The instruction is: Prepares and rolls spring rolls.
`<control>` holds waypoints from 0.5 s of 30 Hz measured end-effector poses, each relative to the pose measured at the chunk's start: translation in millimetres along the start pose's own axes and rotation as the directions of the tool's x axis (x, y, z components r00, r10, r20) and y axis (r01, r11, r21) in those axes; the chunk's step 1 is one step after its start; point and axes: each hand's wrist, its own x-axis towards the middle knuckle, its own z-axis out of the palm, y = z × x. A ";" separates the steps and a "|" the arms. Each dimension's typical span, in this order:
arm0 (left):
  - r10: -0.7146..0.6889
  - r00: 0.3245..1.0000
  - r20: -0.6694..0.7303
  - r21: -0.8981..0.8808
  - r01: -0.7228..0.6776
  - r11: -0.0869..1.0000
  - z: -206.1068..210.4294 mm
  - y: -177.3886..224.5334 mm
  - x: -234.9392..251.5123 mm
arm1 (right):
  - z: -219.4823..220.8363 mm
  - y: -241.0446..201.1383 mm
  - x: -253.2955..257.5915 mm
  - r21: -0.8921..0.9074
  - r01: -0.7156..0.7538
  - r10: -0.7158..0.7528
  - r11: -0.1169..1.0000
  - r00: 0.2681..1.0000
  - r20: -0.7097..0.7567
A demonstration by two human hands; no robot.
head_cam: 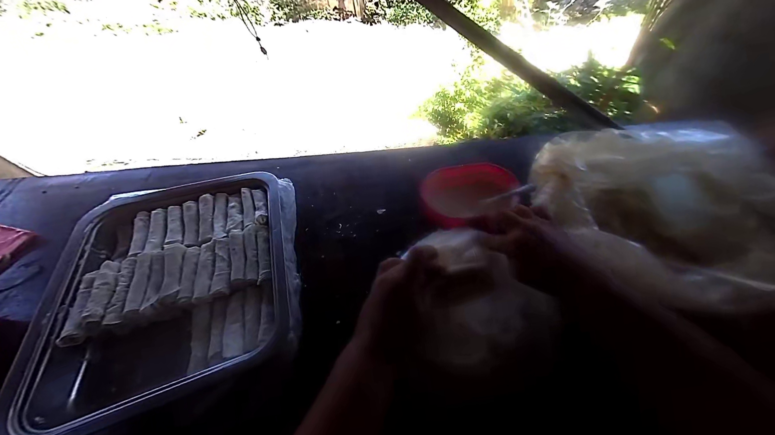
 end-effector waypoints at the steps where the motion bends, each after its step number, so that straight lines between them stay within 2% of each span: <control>1: 0.000 1.000 0.000 0.000 0.000 1.000 -0.3 0.4 0.1 | -2.3 2.5 -0.4 0.008 0.016 -0.015 1.000 0.999 -0.048; 3: 0.001 1.000 -0.011 -0.001 -0.001 1.000 -0.6 0.0 -0.2 | -4.2 5.7 -1.3 0.047 0.084 -0.078 0.995 0.991 -0.108; 5: 0.010 1.000 -0.015 0.005 -0.010 1.000 0.3 -0.9 -1.1 | -1.2 5.8 -3.0 0.060 0.121 -0.119 0.991 0.992 -0.031; 7: 0.019 1.000 -0.009 0.003 -0.019 1.000 1.7 -1.0 -0.9 | 3.2 7.7 -4.6 0.025 0.081 -0.081 0.996 0.997 0.018; 9: 0.018 1.000 -0.010 0.002 -0.018 1.000 0.7 -0.7 0.3 | 2.4 10.4 -4.0 0.009 0.034 -0.033 0.999 0.997 -0.066; 12: -0.007 1.000 -0.003 -0.004 0.007 1.000 -0.5 0.2 -0.9 | 1.5 5.7 -6.4 0.063 0.104 -0.094 0.993 0.985 -0.143; 15: 0.008 1.000 -0.002 0.004 -0.008 1.000 0.6 -0.4 -0.7 | 3.4 2.5 -4.7 0.043 0.083 -0.083 0.996 0.997 0.006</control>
